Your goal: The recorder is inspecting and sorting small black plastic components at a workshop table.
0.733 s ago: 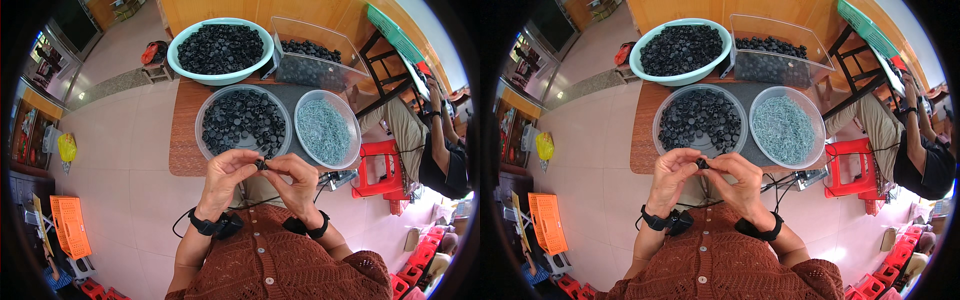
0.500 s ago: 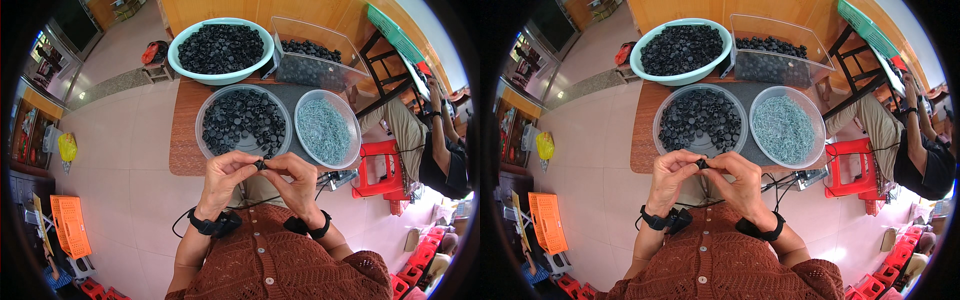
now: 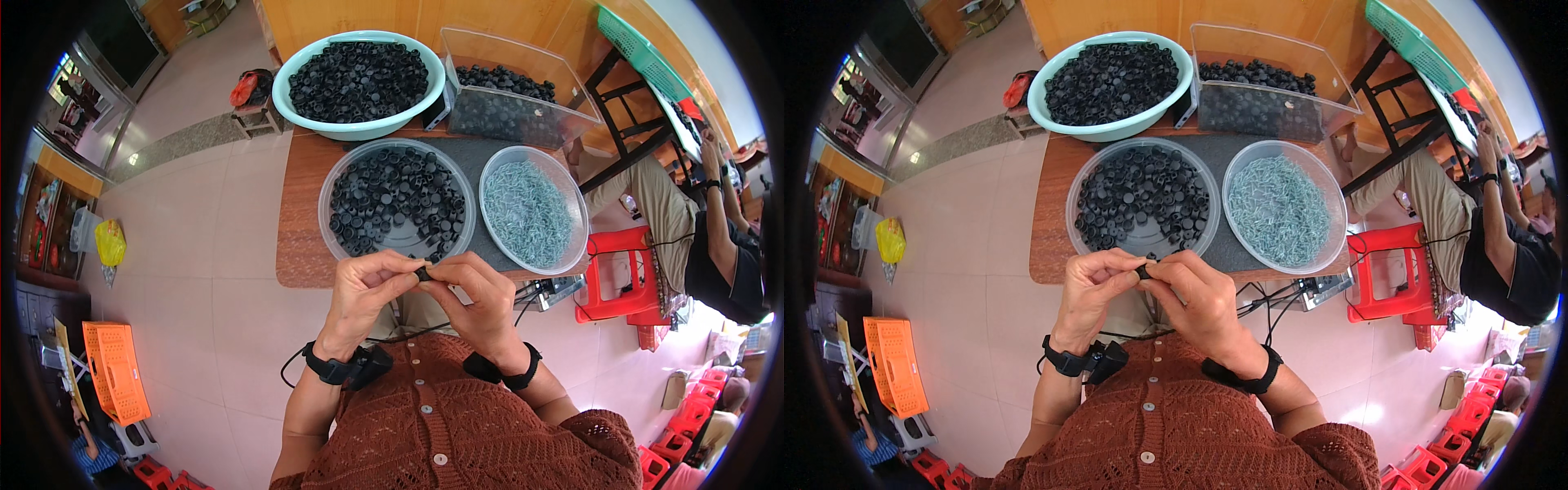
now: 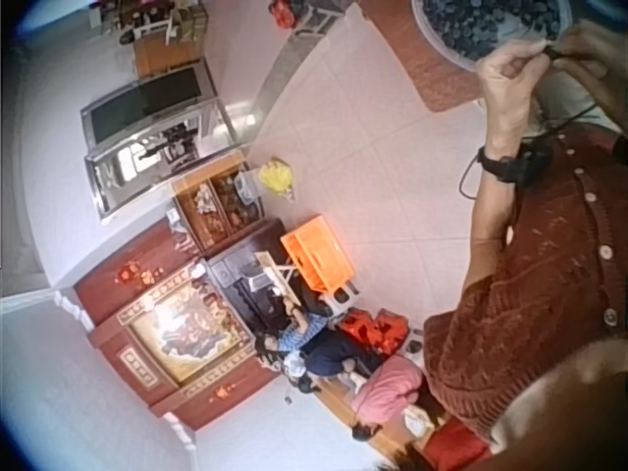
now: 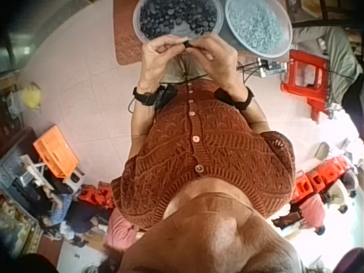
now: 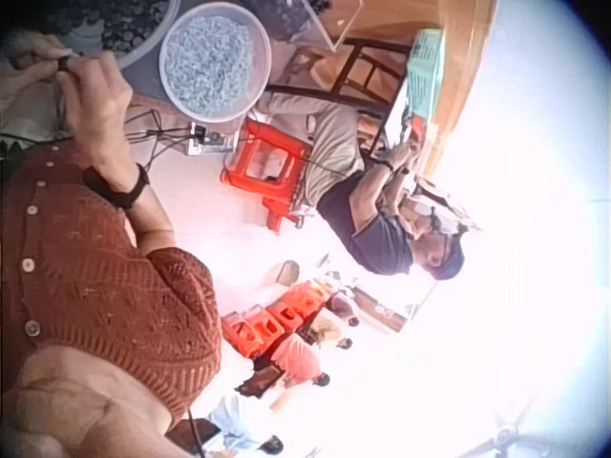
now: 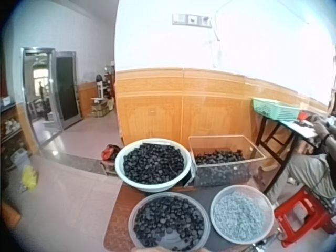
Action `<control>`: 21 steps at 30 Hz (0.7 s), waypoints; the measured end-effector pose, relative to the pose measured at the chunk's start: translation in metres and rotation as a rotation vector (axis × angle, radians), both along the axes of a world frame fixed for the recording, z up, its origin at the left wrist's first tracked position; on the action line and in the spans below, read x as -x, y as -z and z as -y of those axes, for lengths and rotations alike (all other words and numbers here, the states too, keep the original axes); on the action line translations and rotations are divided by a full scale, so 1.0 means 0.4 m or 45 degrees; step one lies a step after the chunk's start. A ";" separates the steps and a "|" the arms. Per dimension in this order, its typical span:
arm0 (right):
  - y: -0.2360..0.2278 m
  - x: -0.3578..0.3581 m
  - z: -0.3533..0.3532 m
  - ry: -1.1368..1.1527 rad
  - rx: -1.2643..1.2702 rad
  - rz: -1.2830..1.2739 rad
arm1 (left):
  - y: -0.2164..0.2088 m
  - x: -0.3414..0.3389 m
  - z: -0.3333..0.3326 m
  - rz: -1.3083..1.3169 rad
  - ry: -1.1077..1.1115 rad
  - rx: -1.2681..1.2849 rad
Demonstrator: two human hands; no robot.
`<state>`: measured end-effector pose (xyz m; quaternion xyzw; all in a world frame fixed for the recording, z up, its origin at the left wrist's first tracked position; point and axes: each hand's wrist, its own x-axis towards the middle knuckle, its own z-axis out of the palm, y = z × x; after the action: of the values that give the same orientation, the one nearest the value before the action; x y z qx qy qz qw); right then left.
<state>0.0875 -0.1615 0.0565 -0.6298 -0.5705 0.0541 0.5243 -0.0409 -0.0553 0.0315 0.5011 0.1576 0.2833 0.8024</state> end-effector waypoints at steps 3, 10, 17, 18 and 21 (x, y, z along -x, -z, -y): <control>0.008 0.003 -0.003 0.032 -0.023 0.083 | -0.006 0.000 0.004 -0.063 0.001 0.050; 0.041 -0.006 -0.009 0.038 0.029 0.227 | 0.007 -0.010 0.003 -0.193 0.024 0.228; 0.041 -0.008 -0.003 -0.025 0.158 0.248 | 0.025 -0.007 -0.011 -0.318 0.136 0.288; 0.038 -0.010 -0.002 -0.024 0.156 0.246 | 0.030 -0.005 -0.016 -0.353 0.185 0.334; 0.033 -0.016 0.000 -0.097 0.250 0.208 | 0.049 -0.003 -0.032 -0.383 0.295 0.479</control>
<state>0.0940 -0.1613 0.0432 -0.6582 -0.6269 0.0782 0.4095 -0.0397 -0.0425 0.0120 0.3944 0.2665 0.0777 0.8760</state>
